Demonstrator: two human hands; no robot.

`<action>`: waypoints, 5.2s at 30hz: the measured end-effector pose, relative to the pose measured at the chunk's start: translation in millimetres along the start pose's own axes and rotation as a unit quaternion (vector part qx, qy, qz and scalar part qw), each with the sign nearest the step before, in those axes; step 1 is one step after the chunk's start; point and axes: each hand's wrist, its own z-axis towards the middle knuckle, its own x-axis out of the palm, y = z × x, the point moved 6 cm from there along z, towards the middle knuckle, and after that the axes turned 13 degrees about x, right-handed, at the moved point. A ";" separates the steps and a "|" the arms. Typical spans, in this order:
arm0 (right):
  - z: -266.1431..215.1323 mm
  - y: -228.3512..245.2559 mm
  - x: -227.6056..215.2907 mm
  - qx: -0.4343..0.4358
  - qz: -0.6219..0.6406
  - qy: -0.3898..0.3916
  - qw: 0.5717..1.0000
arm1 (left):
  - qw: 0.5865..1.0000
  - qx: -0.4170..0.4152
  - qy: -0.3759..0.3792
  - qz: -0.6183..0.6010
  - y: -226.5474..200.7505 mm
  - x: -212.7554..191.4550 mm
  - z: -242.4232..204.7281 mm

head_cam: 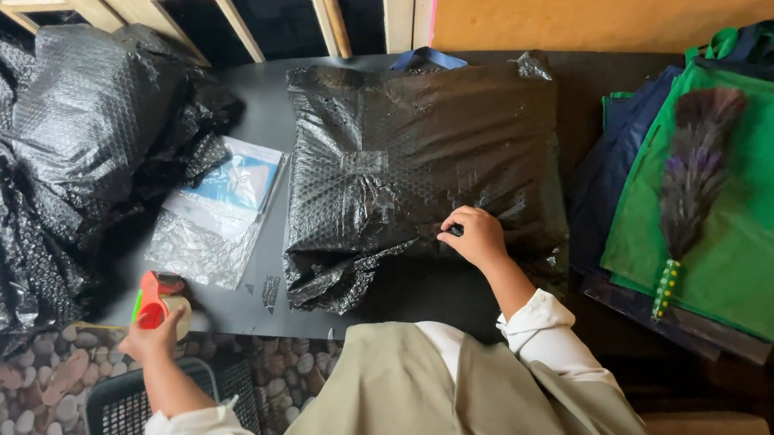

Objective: Wrapping a blue pillow in black bubble wrap and sealing it with tape for shipping.

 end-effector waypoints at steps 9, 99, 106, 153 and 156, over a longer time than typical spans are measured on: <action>-3.2 5.3 3.7 -0.038 -0.029 -0.006 0.999 | 0.851 0.078 0.080 -0.513 -134.5 15.5 -137.0; -158.8 137.0 -72.8 -0.139 0.412 0.013 0.900 | 0.726 0.333 0.238 -0.553 -255.2 -10.4 -344.3; -156.1 144.1 -69.8 -0.165 0.416 -0.005 0.894 | 0.743 0.416 0.106 -0.513 -255.0 -21.9 -334.7; -150.4 148.9 -84.6 -0.316 0.366 0.058 0.873 | 0.712 0.356 0.264 -0.544 -264.5 9.5 -337.1; -148.9 147.4 -82.6 -0.316 0.374 0.078 0.869 | 0.709 0.371 0.233 -0.552 -255.7 24.5 -336.6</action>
